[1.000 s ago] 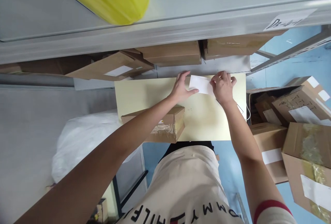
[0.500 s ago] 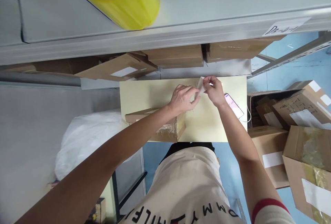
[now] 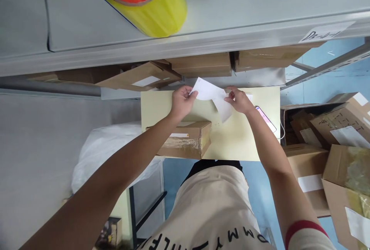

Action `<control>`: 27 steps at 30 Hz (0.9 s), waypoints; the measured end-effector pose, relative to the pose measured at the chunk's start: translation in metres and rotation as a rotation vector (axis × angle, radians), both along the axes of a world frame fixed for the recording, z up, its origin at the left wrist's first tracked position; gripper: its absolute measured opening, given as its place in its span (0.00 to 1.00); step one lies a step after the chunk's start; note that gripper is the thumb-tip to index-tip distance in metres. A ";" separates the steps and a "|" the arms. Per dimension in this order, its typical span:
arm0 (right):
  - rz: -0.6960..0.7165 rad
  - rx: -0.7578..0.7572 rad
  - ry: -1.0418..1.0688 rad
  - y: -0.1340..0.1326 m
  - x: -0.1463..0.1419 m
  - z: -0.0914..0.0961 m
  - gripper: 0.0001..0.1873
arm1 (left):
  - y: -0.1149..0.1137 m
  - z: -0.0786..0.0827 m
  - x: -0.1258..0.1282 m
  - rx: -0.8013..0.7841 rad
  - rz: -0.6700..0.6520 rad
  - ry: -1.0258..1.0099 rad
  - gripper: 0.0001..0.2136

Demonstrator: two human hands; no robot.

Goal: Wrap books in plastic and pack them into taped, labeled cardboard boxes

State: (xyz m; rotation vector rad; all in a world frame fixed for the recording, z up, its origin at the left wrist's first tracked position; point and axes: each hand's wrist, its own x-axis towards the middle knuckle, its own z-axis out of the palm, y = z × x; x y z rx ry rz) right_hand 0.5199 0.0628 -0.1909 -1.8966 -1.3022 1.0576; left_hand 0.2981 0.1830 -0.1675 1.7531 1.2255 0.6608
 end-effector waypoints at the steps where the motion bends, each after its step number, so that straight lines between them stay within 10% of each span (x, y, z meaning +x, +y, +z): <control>1: 0.010 -0.021 0.015 0.001 -0.001 0.000 0.22 | 0.001 -0.001 0.001 -0.021 -0.002 -0.019 0.07; 10: 0.031 0.020 -0.206 0.004 0.010 0.002 0.17 | 0.002 0.013 -0.002 -0.093 -0.272 -0.087 0.11; 17: 0.041 0.082 -0.203 0.003 0.007 0.026 0.09 | -0.002 0.028 0.000 0.278 -0.054 0.127 0.22; 23: 0.160 0.177 -0.268 0.001 0.000 0.033 0.17 | -0.025 0.053 0.048 0.416 -0.564 0.336 0.12; 27: 0.212 0.266 -0.276 -0.003 0.000 0.031 0.23 | -0.022 0.037 0.068 0.335 -0.621 0.387 0.10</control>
